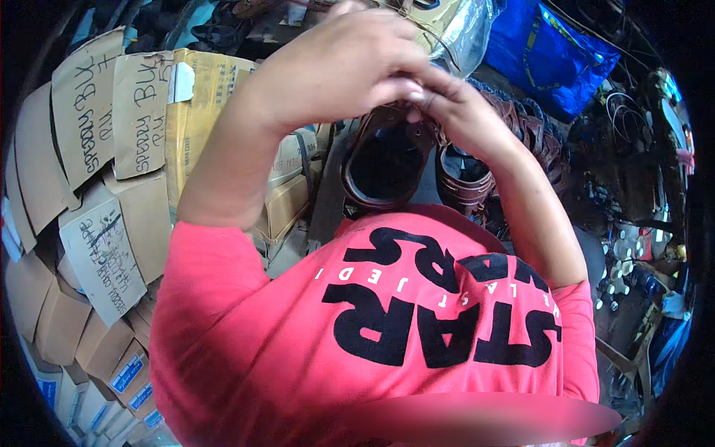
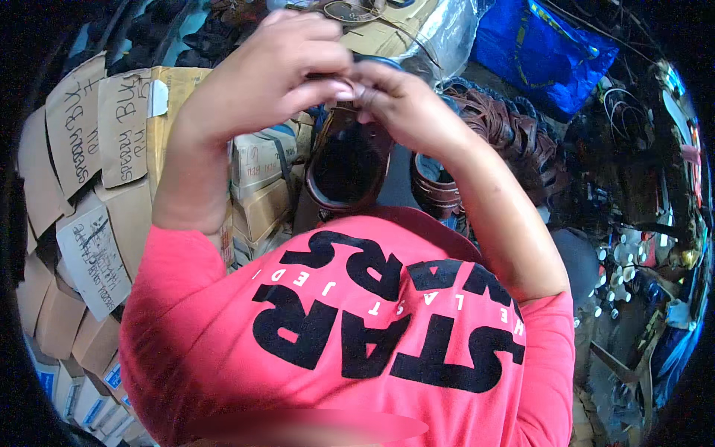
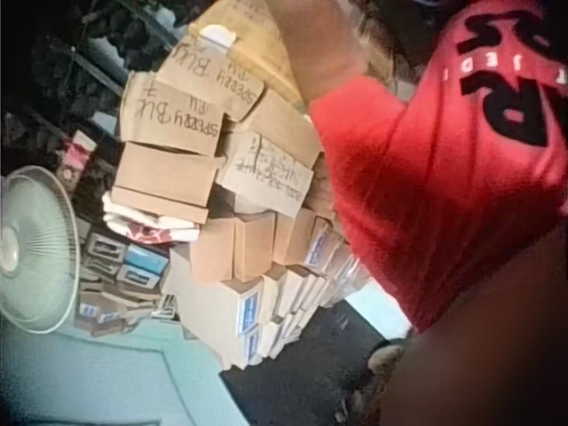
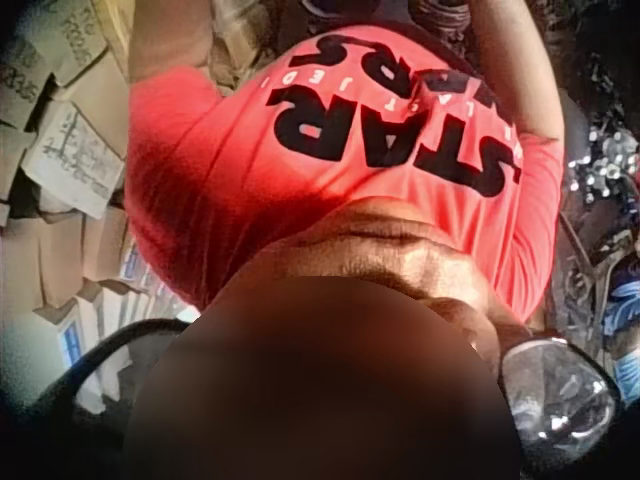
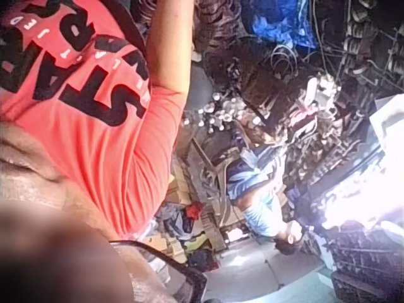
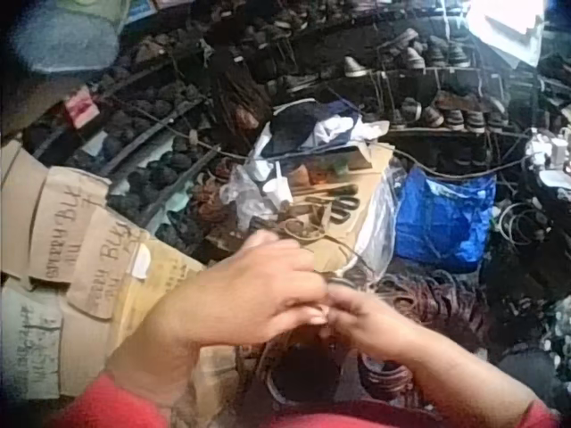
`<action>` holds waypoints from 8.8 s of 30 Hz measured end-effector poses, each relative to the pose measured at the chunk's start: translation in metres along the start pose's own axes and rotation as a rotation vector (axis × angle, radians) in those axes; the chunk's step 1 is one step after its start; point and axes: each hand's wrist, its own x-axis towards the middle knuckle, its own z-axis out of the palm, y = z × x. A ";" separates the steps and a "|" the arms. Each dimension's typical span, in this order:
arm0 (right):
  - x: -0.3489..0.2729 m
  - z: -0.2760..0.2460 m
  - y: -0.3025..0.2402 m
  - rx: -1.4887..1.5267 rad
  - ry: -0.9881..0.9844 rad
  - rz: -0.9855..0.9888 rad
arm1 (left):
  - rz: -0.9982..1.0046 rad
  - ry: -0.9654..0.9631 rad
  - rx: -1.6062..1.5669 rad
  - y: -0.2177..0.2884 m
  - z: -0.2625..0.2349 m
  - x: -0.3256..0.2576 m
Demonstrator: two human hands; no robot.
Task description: The recorder is lacing and tying various pairs of leather shoes in a workshop environment.
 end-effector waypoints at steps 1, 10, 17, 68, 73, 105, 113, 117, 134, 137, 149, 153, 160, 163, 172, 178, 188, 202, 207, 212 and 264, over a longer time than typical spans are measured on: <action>0.002 -0.002 0.000 -0.208 -0.097 0.045 | 0.052 -0.027 0.058 -0.002 0.001 0.008; 0.003 -0.018 0.020 0.504 0.118 0.170 | 0.007 0.584 -0.024 -0.024 0.066 0.011; 0.003 -0.024 0.025 0.432 0.066 0.048 | -0.265 0.341 -0.488 -0.021 0.086 -0.021; -0.009 -0.006 0.006 -0.628 0.261 -0.183 | -0.052 0.541 -0.233 -0.007 0.101 -0.008; -0.008 -0.011 0.011 -0.833 0.291 -0.429 | -0.343 0.037 -0.691 -0.021 0.100 -0.014; -0.007 -0.010 0.017 0.014 0.149 0.214 | -0.517 -0.016 -1.352 -0.051 0.118 -0.028; -0.032 -0.010 0.024 -0.319 0.084 0.104 | -0.277 -0.015 -1.051 -0.070 0.120 -0.034; -0.052 -0.006 0.036 -0.170 0.106 0.305 | -0.464 -0.062 -1.106 -0.079 0.131 -0.041; -0.100 -0.029 0.005 -1.363 -0.059 -0.130 | -0.718 0.151 -1.781 0.032 0.127 0.005; -0.119 -0.061 -0.004 -0.526 0.169 0.009 | -0.483 -0.032 -2.068 0.021 0.105 0.061; -0.234 -0.186 0.057 -0.022 0.998 0.105 | 0.160 -0.108 -0.733 0.128 0.252 0.173; -0.244 -0.196 0.085 0.179 1.027 0.019 | 0.358 -0.537 -0.446 0.177 0.289 0.215; -0.265 -0.211 0.064 0.388 1.047 0.016 | 0.504 -0.667 0.086 0.169 0.316 0.219; -0.271 -0.213 0.058 0.475 1.212 -0.098 | 0.520 -0.489 -0.172 0.135 0.314 0.197; -0.266 -0.220 0.055 0.578 1.204 -0.190 | 0.580 -0.448 -0.518 0.101 0.311 0.165; -0.266 -0.218 0.052 0.570 1.111 -0.177 | 0.583 -0.510 -0.385 0.109 0.295 0.172; -0.254 -0.215 0.058 0.539 1.105 -0.214 | 0.649 -0.943 -0.009 0.179 0.311 0.195; -0.256 -0.223 0.075 0.245 1.305 -0.192 | 0.690 -1.145 0.072 0.180 0.365 0.212; -0.269 -0.213 0.067 0.673 0.934 -0.060 | 0.496 -0.645 -0.387 0.146 0.345 0.202; -0.244 -0.189 0.066 0.329 0.775 0.117 | 0.083 -0.328 -0.521 0.112 0.329 0.213; -0.437 -0.180 0.413 -0.058 1.420 1.616 | 0.083 -0.336 -0.375 0.160 0.331 0.234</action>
